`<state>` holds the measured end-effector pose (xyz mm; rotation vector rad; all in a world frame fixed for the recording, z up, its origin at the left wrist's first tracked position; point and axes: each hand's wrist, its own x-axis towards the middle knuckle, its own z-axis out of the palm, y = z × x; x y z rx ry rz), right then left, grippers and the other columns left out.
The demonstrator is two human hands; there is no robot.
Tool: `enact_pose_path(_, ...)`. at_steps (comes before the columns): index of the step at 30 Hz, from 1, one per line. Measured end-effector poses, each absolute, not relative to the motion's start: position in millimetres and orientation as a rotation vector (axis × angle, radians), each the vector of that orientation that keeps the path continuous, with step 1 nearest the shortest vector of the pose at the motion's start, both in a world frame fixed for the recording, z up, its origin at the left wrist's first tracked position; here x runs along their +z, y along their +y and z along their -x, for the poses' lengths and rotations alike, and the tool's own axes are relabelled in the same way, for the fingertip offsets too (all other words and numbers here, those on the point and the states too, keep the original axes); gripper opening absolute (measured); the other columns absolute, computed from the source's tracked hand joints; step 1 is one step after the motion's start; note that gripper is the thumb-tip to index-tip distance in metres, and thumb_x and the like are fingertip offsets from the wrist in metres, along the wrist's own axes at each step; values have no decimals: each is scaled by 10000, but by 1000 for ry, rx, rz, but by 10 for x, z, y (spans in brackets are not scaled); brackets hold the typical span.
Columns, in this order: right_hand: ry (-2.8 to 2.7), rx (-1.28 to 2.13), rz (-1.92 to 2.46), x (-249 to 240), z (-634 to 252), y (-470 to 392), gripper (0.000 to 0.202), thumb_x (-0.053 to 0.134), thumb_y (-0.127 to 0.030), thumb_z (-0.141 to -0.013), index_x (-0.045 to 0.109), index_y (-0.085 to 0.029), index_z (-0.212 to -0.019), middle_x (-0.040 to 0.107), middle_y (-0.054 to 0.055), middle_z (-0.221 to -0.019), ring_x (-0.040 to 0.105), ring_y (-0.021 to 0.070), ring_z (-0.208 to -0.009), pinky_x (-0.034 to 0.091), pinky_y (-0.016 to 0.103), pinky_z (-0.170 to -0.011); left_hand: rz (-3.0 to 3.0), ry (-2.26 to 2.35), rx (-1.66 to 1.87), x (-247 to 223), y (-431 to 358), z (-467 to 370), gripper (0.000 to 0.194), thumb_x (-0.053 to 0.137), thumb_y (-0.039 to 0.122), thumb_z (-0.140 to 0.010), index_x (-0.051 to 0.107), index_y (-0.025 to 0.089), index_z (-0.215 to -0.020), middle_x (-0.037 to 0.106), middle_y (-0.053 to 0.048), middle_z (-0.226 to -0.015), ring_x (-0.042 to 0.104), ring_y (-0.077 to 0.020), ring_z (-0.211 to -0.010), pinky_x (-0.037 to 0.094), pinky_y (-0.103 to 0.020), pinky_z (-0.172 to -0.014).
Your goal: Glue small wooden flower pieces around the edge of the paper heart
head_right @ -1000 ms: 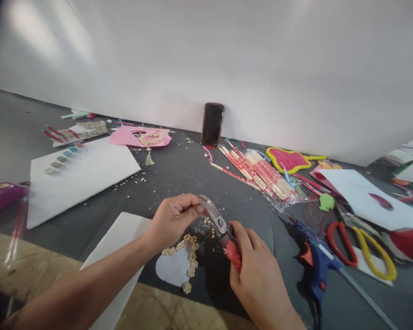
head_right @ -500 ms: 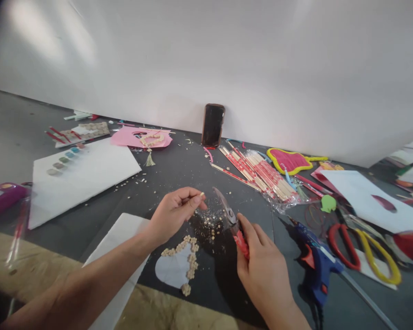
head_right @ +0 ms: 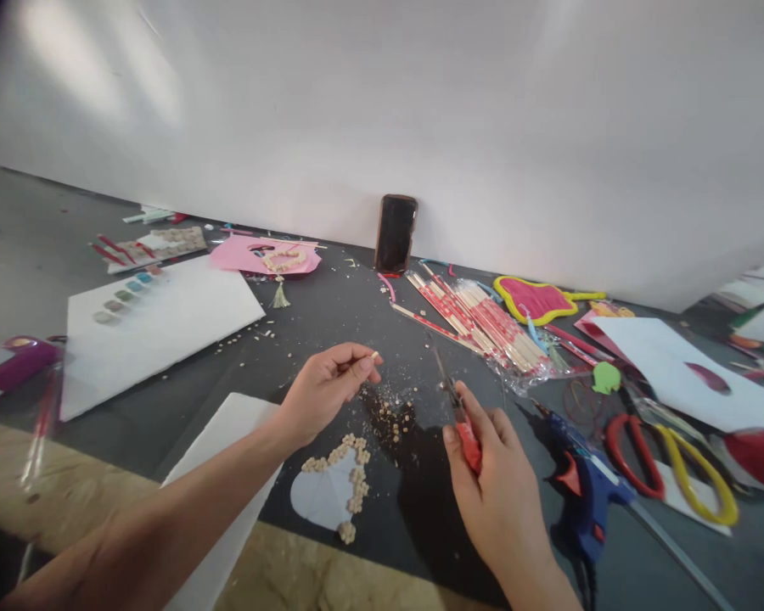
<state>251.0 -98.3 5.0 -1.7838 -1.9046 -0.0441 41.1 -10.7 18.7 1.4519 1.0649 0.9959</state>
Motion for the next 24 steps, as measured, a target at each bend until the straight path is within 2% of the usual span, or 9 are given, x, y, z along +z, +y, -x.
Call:
enact_pose_path(4, -1875, -51, 1799, 72, -2523, -978, 451, 438, -358, -918, 427, -211, -1344, 624, 84, -1045, 641, 210, -903, 525, 290, -709, -1448, 1040, 1011, 175, -112, -416, 252, 522, 359, -856, 647, 146, -905, 648, -41, -737, 416, -72, -518, 342, -197, -482)
enact_pose_path(9, -1899, -174, 1767, 103, -2505, -981, 402, 434, -357, -917, 485, -164, -1266, 663, 96, -1015, 647, 214, -889, 512, 312, -744, -1386, 978, 1001, 160, -119, -426, 245, 519, 355, -862, 634, 146, -916, 644, -38, -747, 388, -65, -507, 342, -197, -482)
enact_pose_path(12, -1916, -210, 1732, 128, -2463, -990, 235, 468, -362, -899, 589, -182, -989, 675, 65, -857, 643, 199, -780, 498, 295, -683, -1339, 931, 995, 164, -135, -435, 229, 525, 348, -865, 624, 147, -913, 644, -34, -745, 408, -64, -517, 355, -194, -495)
enact_pose_path(15, -1938, -188, 1717, 152, -2423, -1005, 206, 482, -357, -889, 548, -219, -751, 627, 30, -688, 605, 181, -653, 464, 282, -600, -1320, 916, 993, 181, -158, -444, 234, 538, 363, -859, 615, 142, -873, 648, -36, -737, 426, -65, -522, 360, -192, -500)
enact_pose_path(24, -2010, -201, 1620, 129, -2393, -1028, 140, 492, -283, -884, 503, -227, -757, 633, 34, -761, 591, 183, -723, 452, 287, -638, -1348, 942, 974, 197, -181, -448, 253, 529, 379, -855, 618, 143, -870, 633, -20, -714, 423, -65, -513, 343, -189, -490)
